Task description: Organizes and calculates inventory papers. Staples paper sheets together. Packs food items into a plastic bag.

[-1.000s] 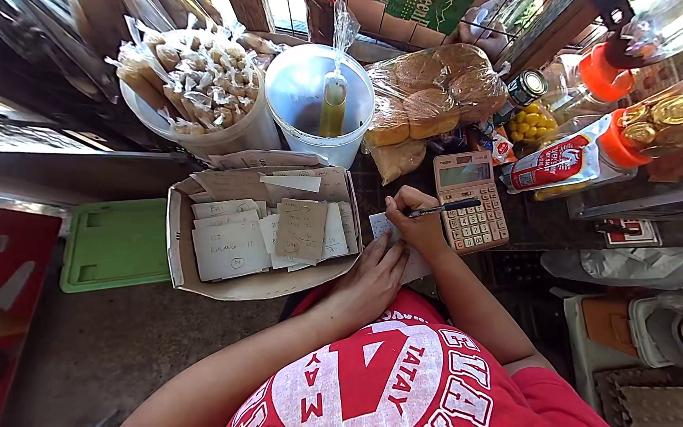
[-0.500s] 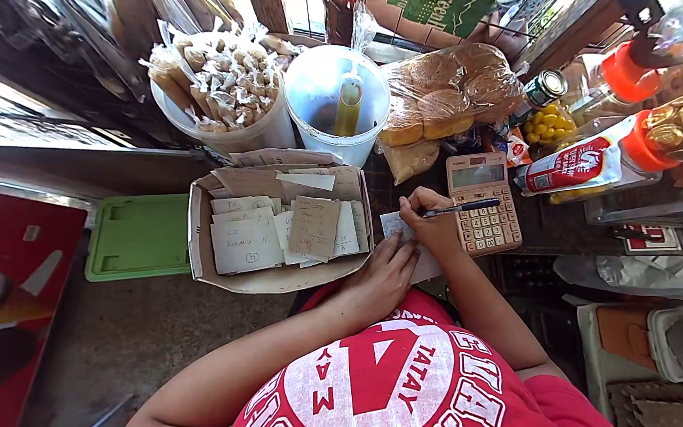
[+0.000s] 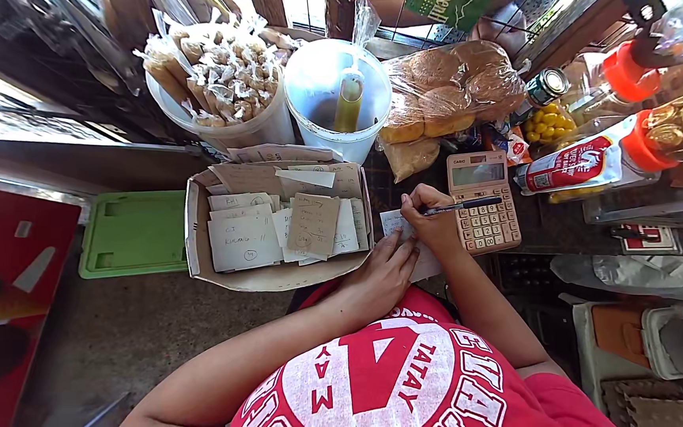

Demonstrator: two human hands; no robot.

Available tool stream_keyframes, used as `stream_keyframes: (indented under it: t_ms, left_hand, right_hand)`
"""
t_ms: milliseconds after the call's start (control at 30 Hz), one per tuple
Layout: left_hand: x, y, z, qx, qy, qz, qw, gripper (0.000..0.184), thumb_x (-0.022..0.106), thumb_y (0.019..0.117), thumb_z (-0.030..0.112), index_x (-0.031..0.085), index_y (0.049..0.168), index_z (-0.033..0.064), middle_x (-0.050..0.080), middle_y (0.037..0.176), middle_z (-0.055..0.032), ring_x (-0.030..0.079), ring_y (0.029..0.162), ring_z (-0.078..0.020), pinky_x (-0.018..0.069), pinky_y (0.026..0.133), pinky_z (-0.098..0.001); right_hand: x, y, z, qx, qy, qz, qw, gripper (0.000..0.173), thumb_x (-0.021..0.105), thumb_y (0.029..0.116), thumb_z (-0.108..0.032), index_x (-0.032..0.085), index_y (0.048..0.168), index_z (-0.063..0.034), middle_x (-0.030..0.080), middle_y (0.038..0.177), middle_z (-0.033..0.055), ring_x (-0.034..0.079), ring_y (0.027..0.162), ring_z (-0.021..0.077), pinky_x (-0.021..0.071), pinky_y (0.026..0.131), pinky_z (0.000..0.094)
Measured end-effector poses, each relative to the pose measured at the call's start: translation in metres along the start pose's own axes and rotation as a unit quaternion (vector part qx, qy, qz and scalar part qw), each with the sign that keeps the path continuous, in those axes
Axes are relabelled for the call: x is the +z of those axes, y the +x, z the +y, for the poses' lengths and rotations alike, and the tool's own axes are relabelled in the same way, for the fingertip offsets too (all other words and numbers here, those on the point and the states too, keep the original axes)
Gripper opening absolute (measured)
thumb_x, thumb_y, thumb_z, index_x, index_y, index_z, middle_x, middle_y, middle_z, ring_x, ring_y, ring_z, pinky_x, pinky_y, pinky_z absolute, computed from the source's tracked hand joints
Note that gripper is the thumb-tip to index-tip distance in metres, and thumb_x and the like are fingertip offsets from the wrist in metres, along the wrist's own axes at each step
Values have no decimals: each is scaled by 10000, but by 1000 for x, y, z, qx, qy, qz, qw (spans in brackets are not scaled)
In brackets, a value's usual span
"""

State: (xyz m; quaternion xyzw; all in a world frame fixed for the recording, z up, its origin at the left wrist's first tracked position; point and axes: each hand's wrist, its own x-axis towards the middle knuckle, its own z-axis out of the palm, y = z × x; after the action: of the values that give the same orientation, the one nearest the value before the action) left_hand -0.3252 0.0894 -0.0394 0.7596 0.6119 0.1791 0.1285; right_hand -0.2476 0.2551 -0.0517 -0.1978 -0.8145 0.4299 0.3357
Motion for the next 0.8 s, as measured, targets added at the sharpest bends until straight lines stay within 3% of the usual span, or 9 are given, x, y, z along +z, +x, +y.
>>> stream_keyframes:
  t_ms: [267,500,600,800]
  left_hand:
    - [0,0,0,1,3,4,1000,438,527,1026,203,577,1380,-50,525,1492,-232,440,1426,-443,375,1165,-504]
    - [0,0,1,-10,-4,-1,1000,452,522,1030,215,566,1396,-46,490,1527,-231,416,1445,-443,373,1167,-503]
    - [0,0,2,-11,-5,-1,1000,459,521,1031,218,560,1400,-52,485,1530,-233,412,1446,-447,367,1171,-506]
    - [2,0,2,-9,2,3,1000,451,516,1031,217,566,1396,-44,496,1523,-228,426,1438,-441,373,1167,-499]
  right_hand:
    - [0,-1,-2,10,9,3,1000,323,611,923,-8,491,628,-62,477,637,-15,442,588,8,347,536,151]
    - [0,0,5,18,35,49,998,288,603,960,-43,527,683,-69,514,678,-22,483,596,6,402,547,148]
    - [-1,5,4,50,37,38,997,278,608,965,-62,537,697,-77,524,692,-31,497,605,1,416,558,145]
    - [0,5,2,33,26,21,999,285,618,956,-58,543,682,-67,523,676,-22,493,601,4,409,552,147]
